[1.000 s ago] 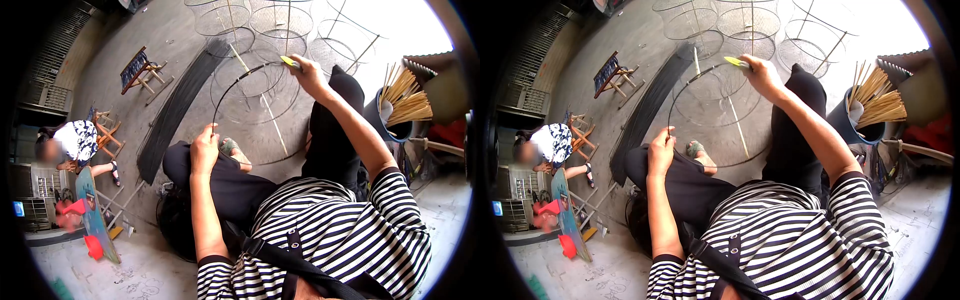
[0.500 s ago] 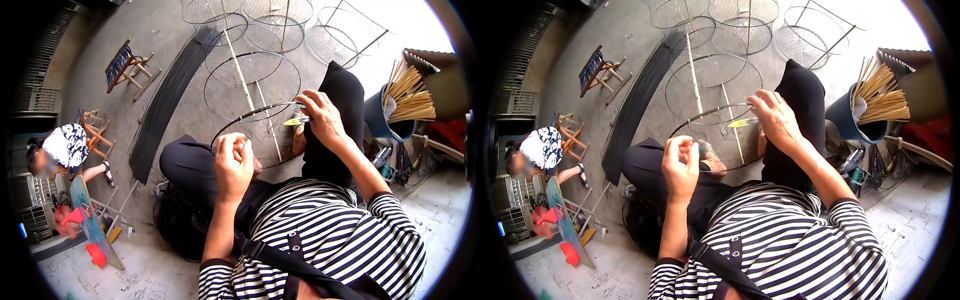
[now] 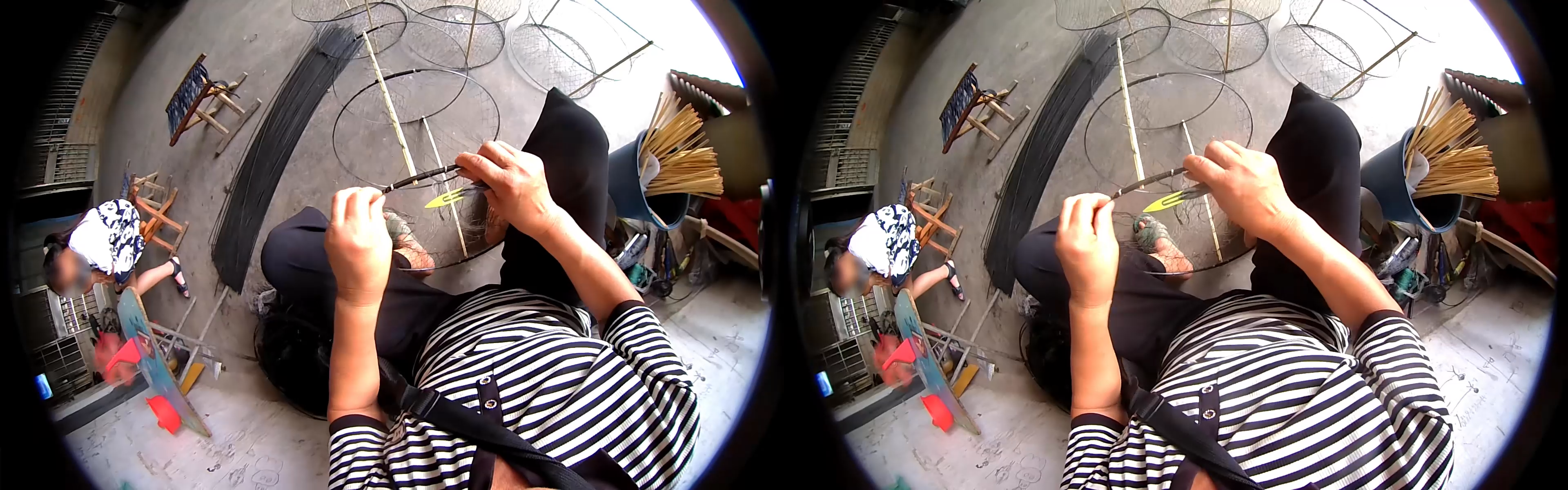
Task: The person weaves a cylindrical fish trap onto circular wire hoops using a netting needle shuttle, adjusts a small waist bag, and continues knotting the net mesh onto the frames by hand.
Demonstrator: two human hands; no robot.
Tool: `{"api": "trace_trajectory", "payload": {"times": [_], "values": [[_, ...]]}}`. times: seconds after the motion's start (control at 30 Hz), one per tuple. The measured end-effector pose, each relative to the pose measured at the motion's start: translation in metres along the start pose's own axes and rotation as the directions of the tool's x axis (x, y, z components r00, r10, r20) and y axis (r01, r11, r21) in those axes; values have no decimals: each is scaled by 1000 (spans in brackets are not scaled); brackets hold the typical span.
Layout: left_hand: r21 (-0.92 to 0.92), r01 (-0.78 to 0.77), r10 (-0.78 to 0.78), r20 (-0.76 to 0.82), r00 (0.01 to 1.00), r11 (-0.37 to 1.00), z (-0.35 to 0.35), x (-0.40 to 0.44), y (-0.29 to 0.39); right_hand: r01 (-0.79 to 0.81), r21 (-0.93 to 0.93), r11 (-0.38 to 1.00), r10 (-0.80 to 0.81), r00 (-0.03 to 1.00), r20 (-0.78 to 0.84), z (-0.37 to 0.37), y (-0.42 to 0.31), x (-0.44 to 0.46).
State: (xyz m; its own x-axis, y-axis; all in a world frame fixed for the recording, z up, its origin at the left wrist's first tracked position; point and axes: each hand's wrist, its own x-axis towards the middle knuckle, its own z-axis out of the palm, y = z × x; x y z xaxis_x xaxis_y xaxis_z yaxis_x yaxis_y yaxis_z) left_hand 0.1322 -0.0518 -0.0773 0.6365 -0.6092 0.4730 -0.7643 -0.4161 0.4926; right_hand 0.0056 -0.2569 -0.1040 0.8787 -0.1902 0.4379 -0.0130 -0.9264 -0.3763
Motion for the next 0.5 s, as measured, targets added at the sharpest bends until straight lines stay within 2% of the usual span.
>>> {"api": "trace_trajectory", "payload": {"times": [0.07, 0.23, 0.27, 0.33, 0.43, 0.47, 0.5], "values": [[-206, 197, -193, 39, 980, 959, -6, 4, 2, 16, 18, 1000, -17, 1000, 21, 1, 4, 0], [-239, 246, -264, -44, 964, 939, 13, 9, -11, 93, -37, 995, -93, 996, 7, 10, 6, -2], [-204, 197, -216, -75, 974, 959, 15, 11, -9, 117, -49, 992, -117, 993, -5, 11, 7, -2], [-177, 227, -246, -92, 965, 958, 15, 13, -12, 118, -45, 992, -118, 993, 1, 9, 5, -1], [-28, 198, -200, -154, 968, 980, 15, 15, -13, 145, -62, 987, -145, 989, 8, 9, 4, 0], [-49, 207, -212, -132, 968, 977, 14, 17, -5, 159, -70, 985, -159, 987, 11, 10, 4, 1], [-15, 40, -41, -100, 994, 999, 13, 18, 0, 146, -73, 987, -147, 989, -7, 11, 2, 3]]}}
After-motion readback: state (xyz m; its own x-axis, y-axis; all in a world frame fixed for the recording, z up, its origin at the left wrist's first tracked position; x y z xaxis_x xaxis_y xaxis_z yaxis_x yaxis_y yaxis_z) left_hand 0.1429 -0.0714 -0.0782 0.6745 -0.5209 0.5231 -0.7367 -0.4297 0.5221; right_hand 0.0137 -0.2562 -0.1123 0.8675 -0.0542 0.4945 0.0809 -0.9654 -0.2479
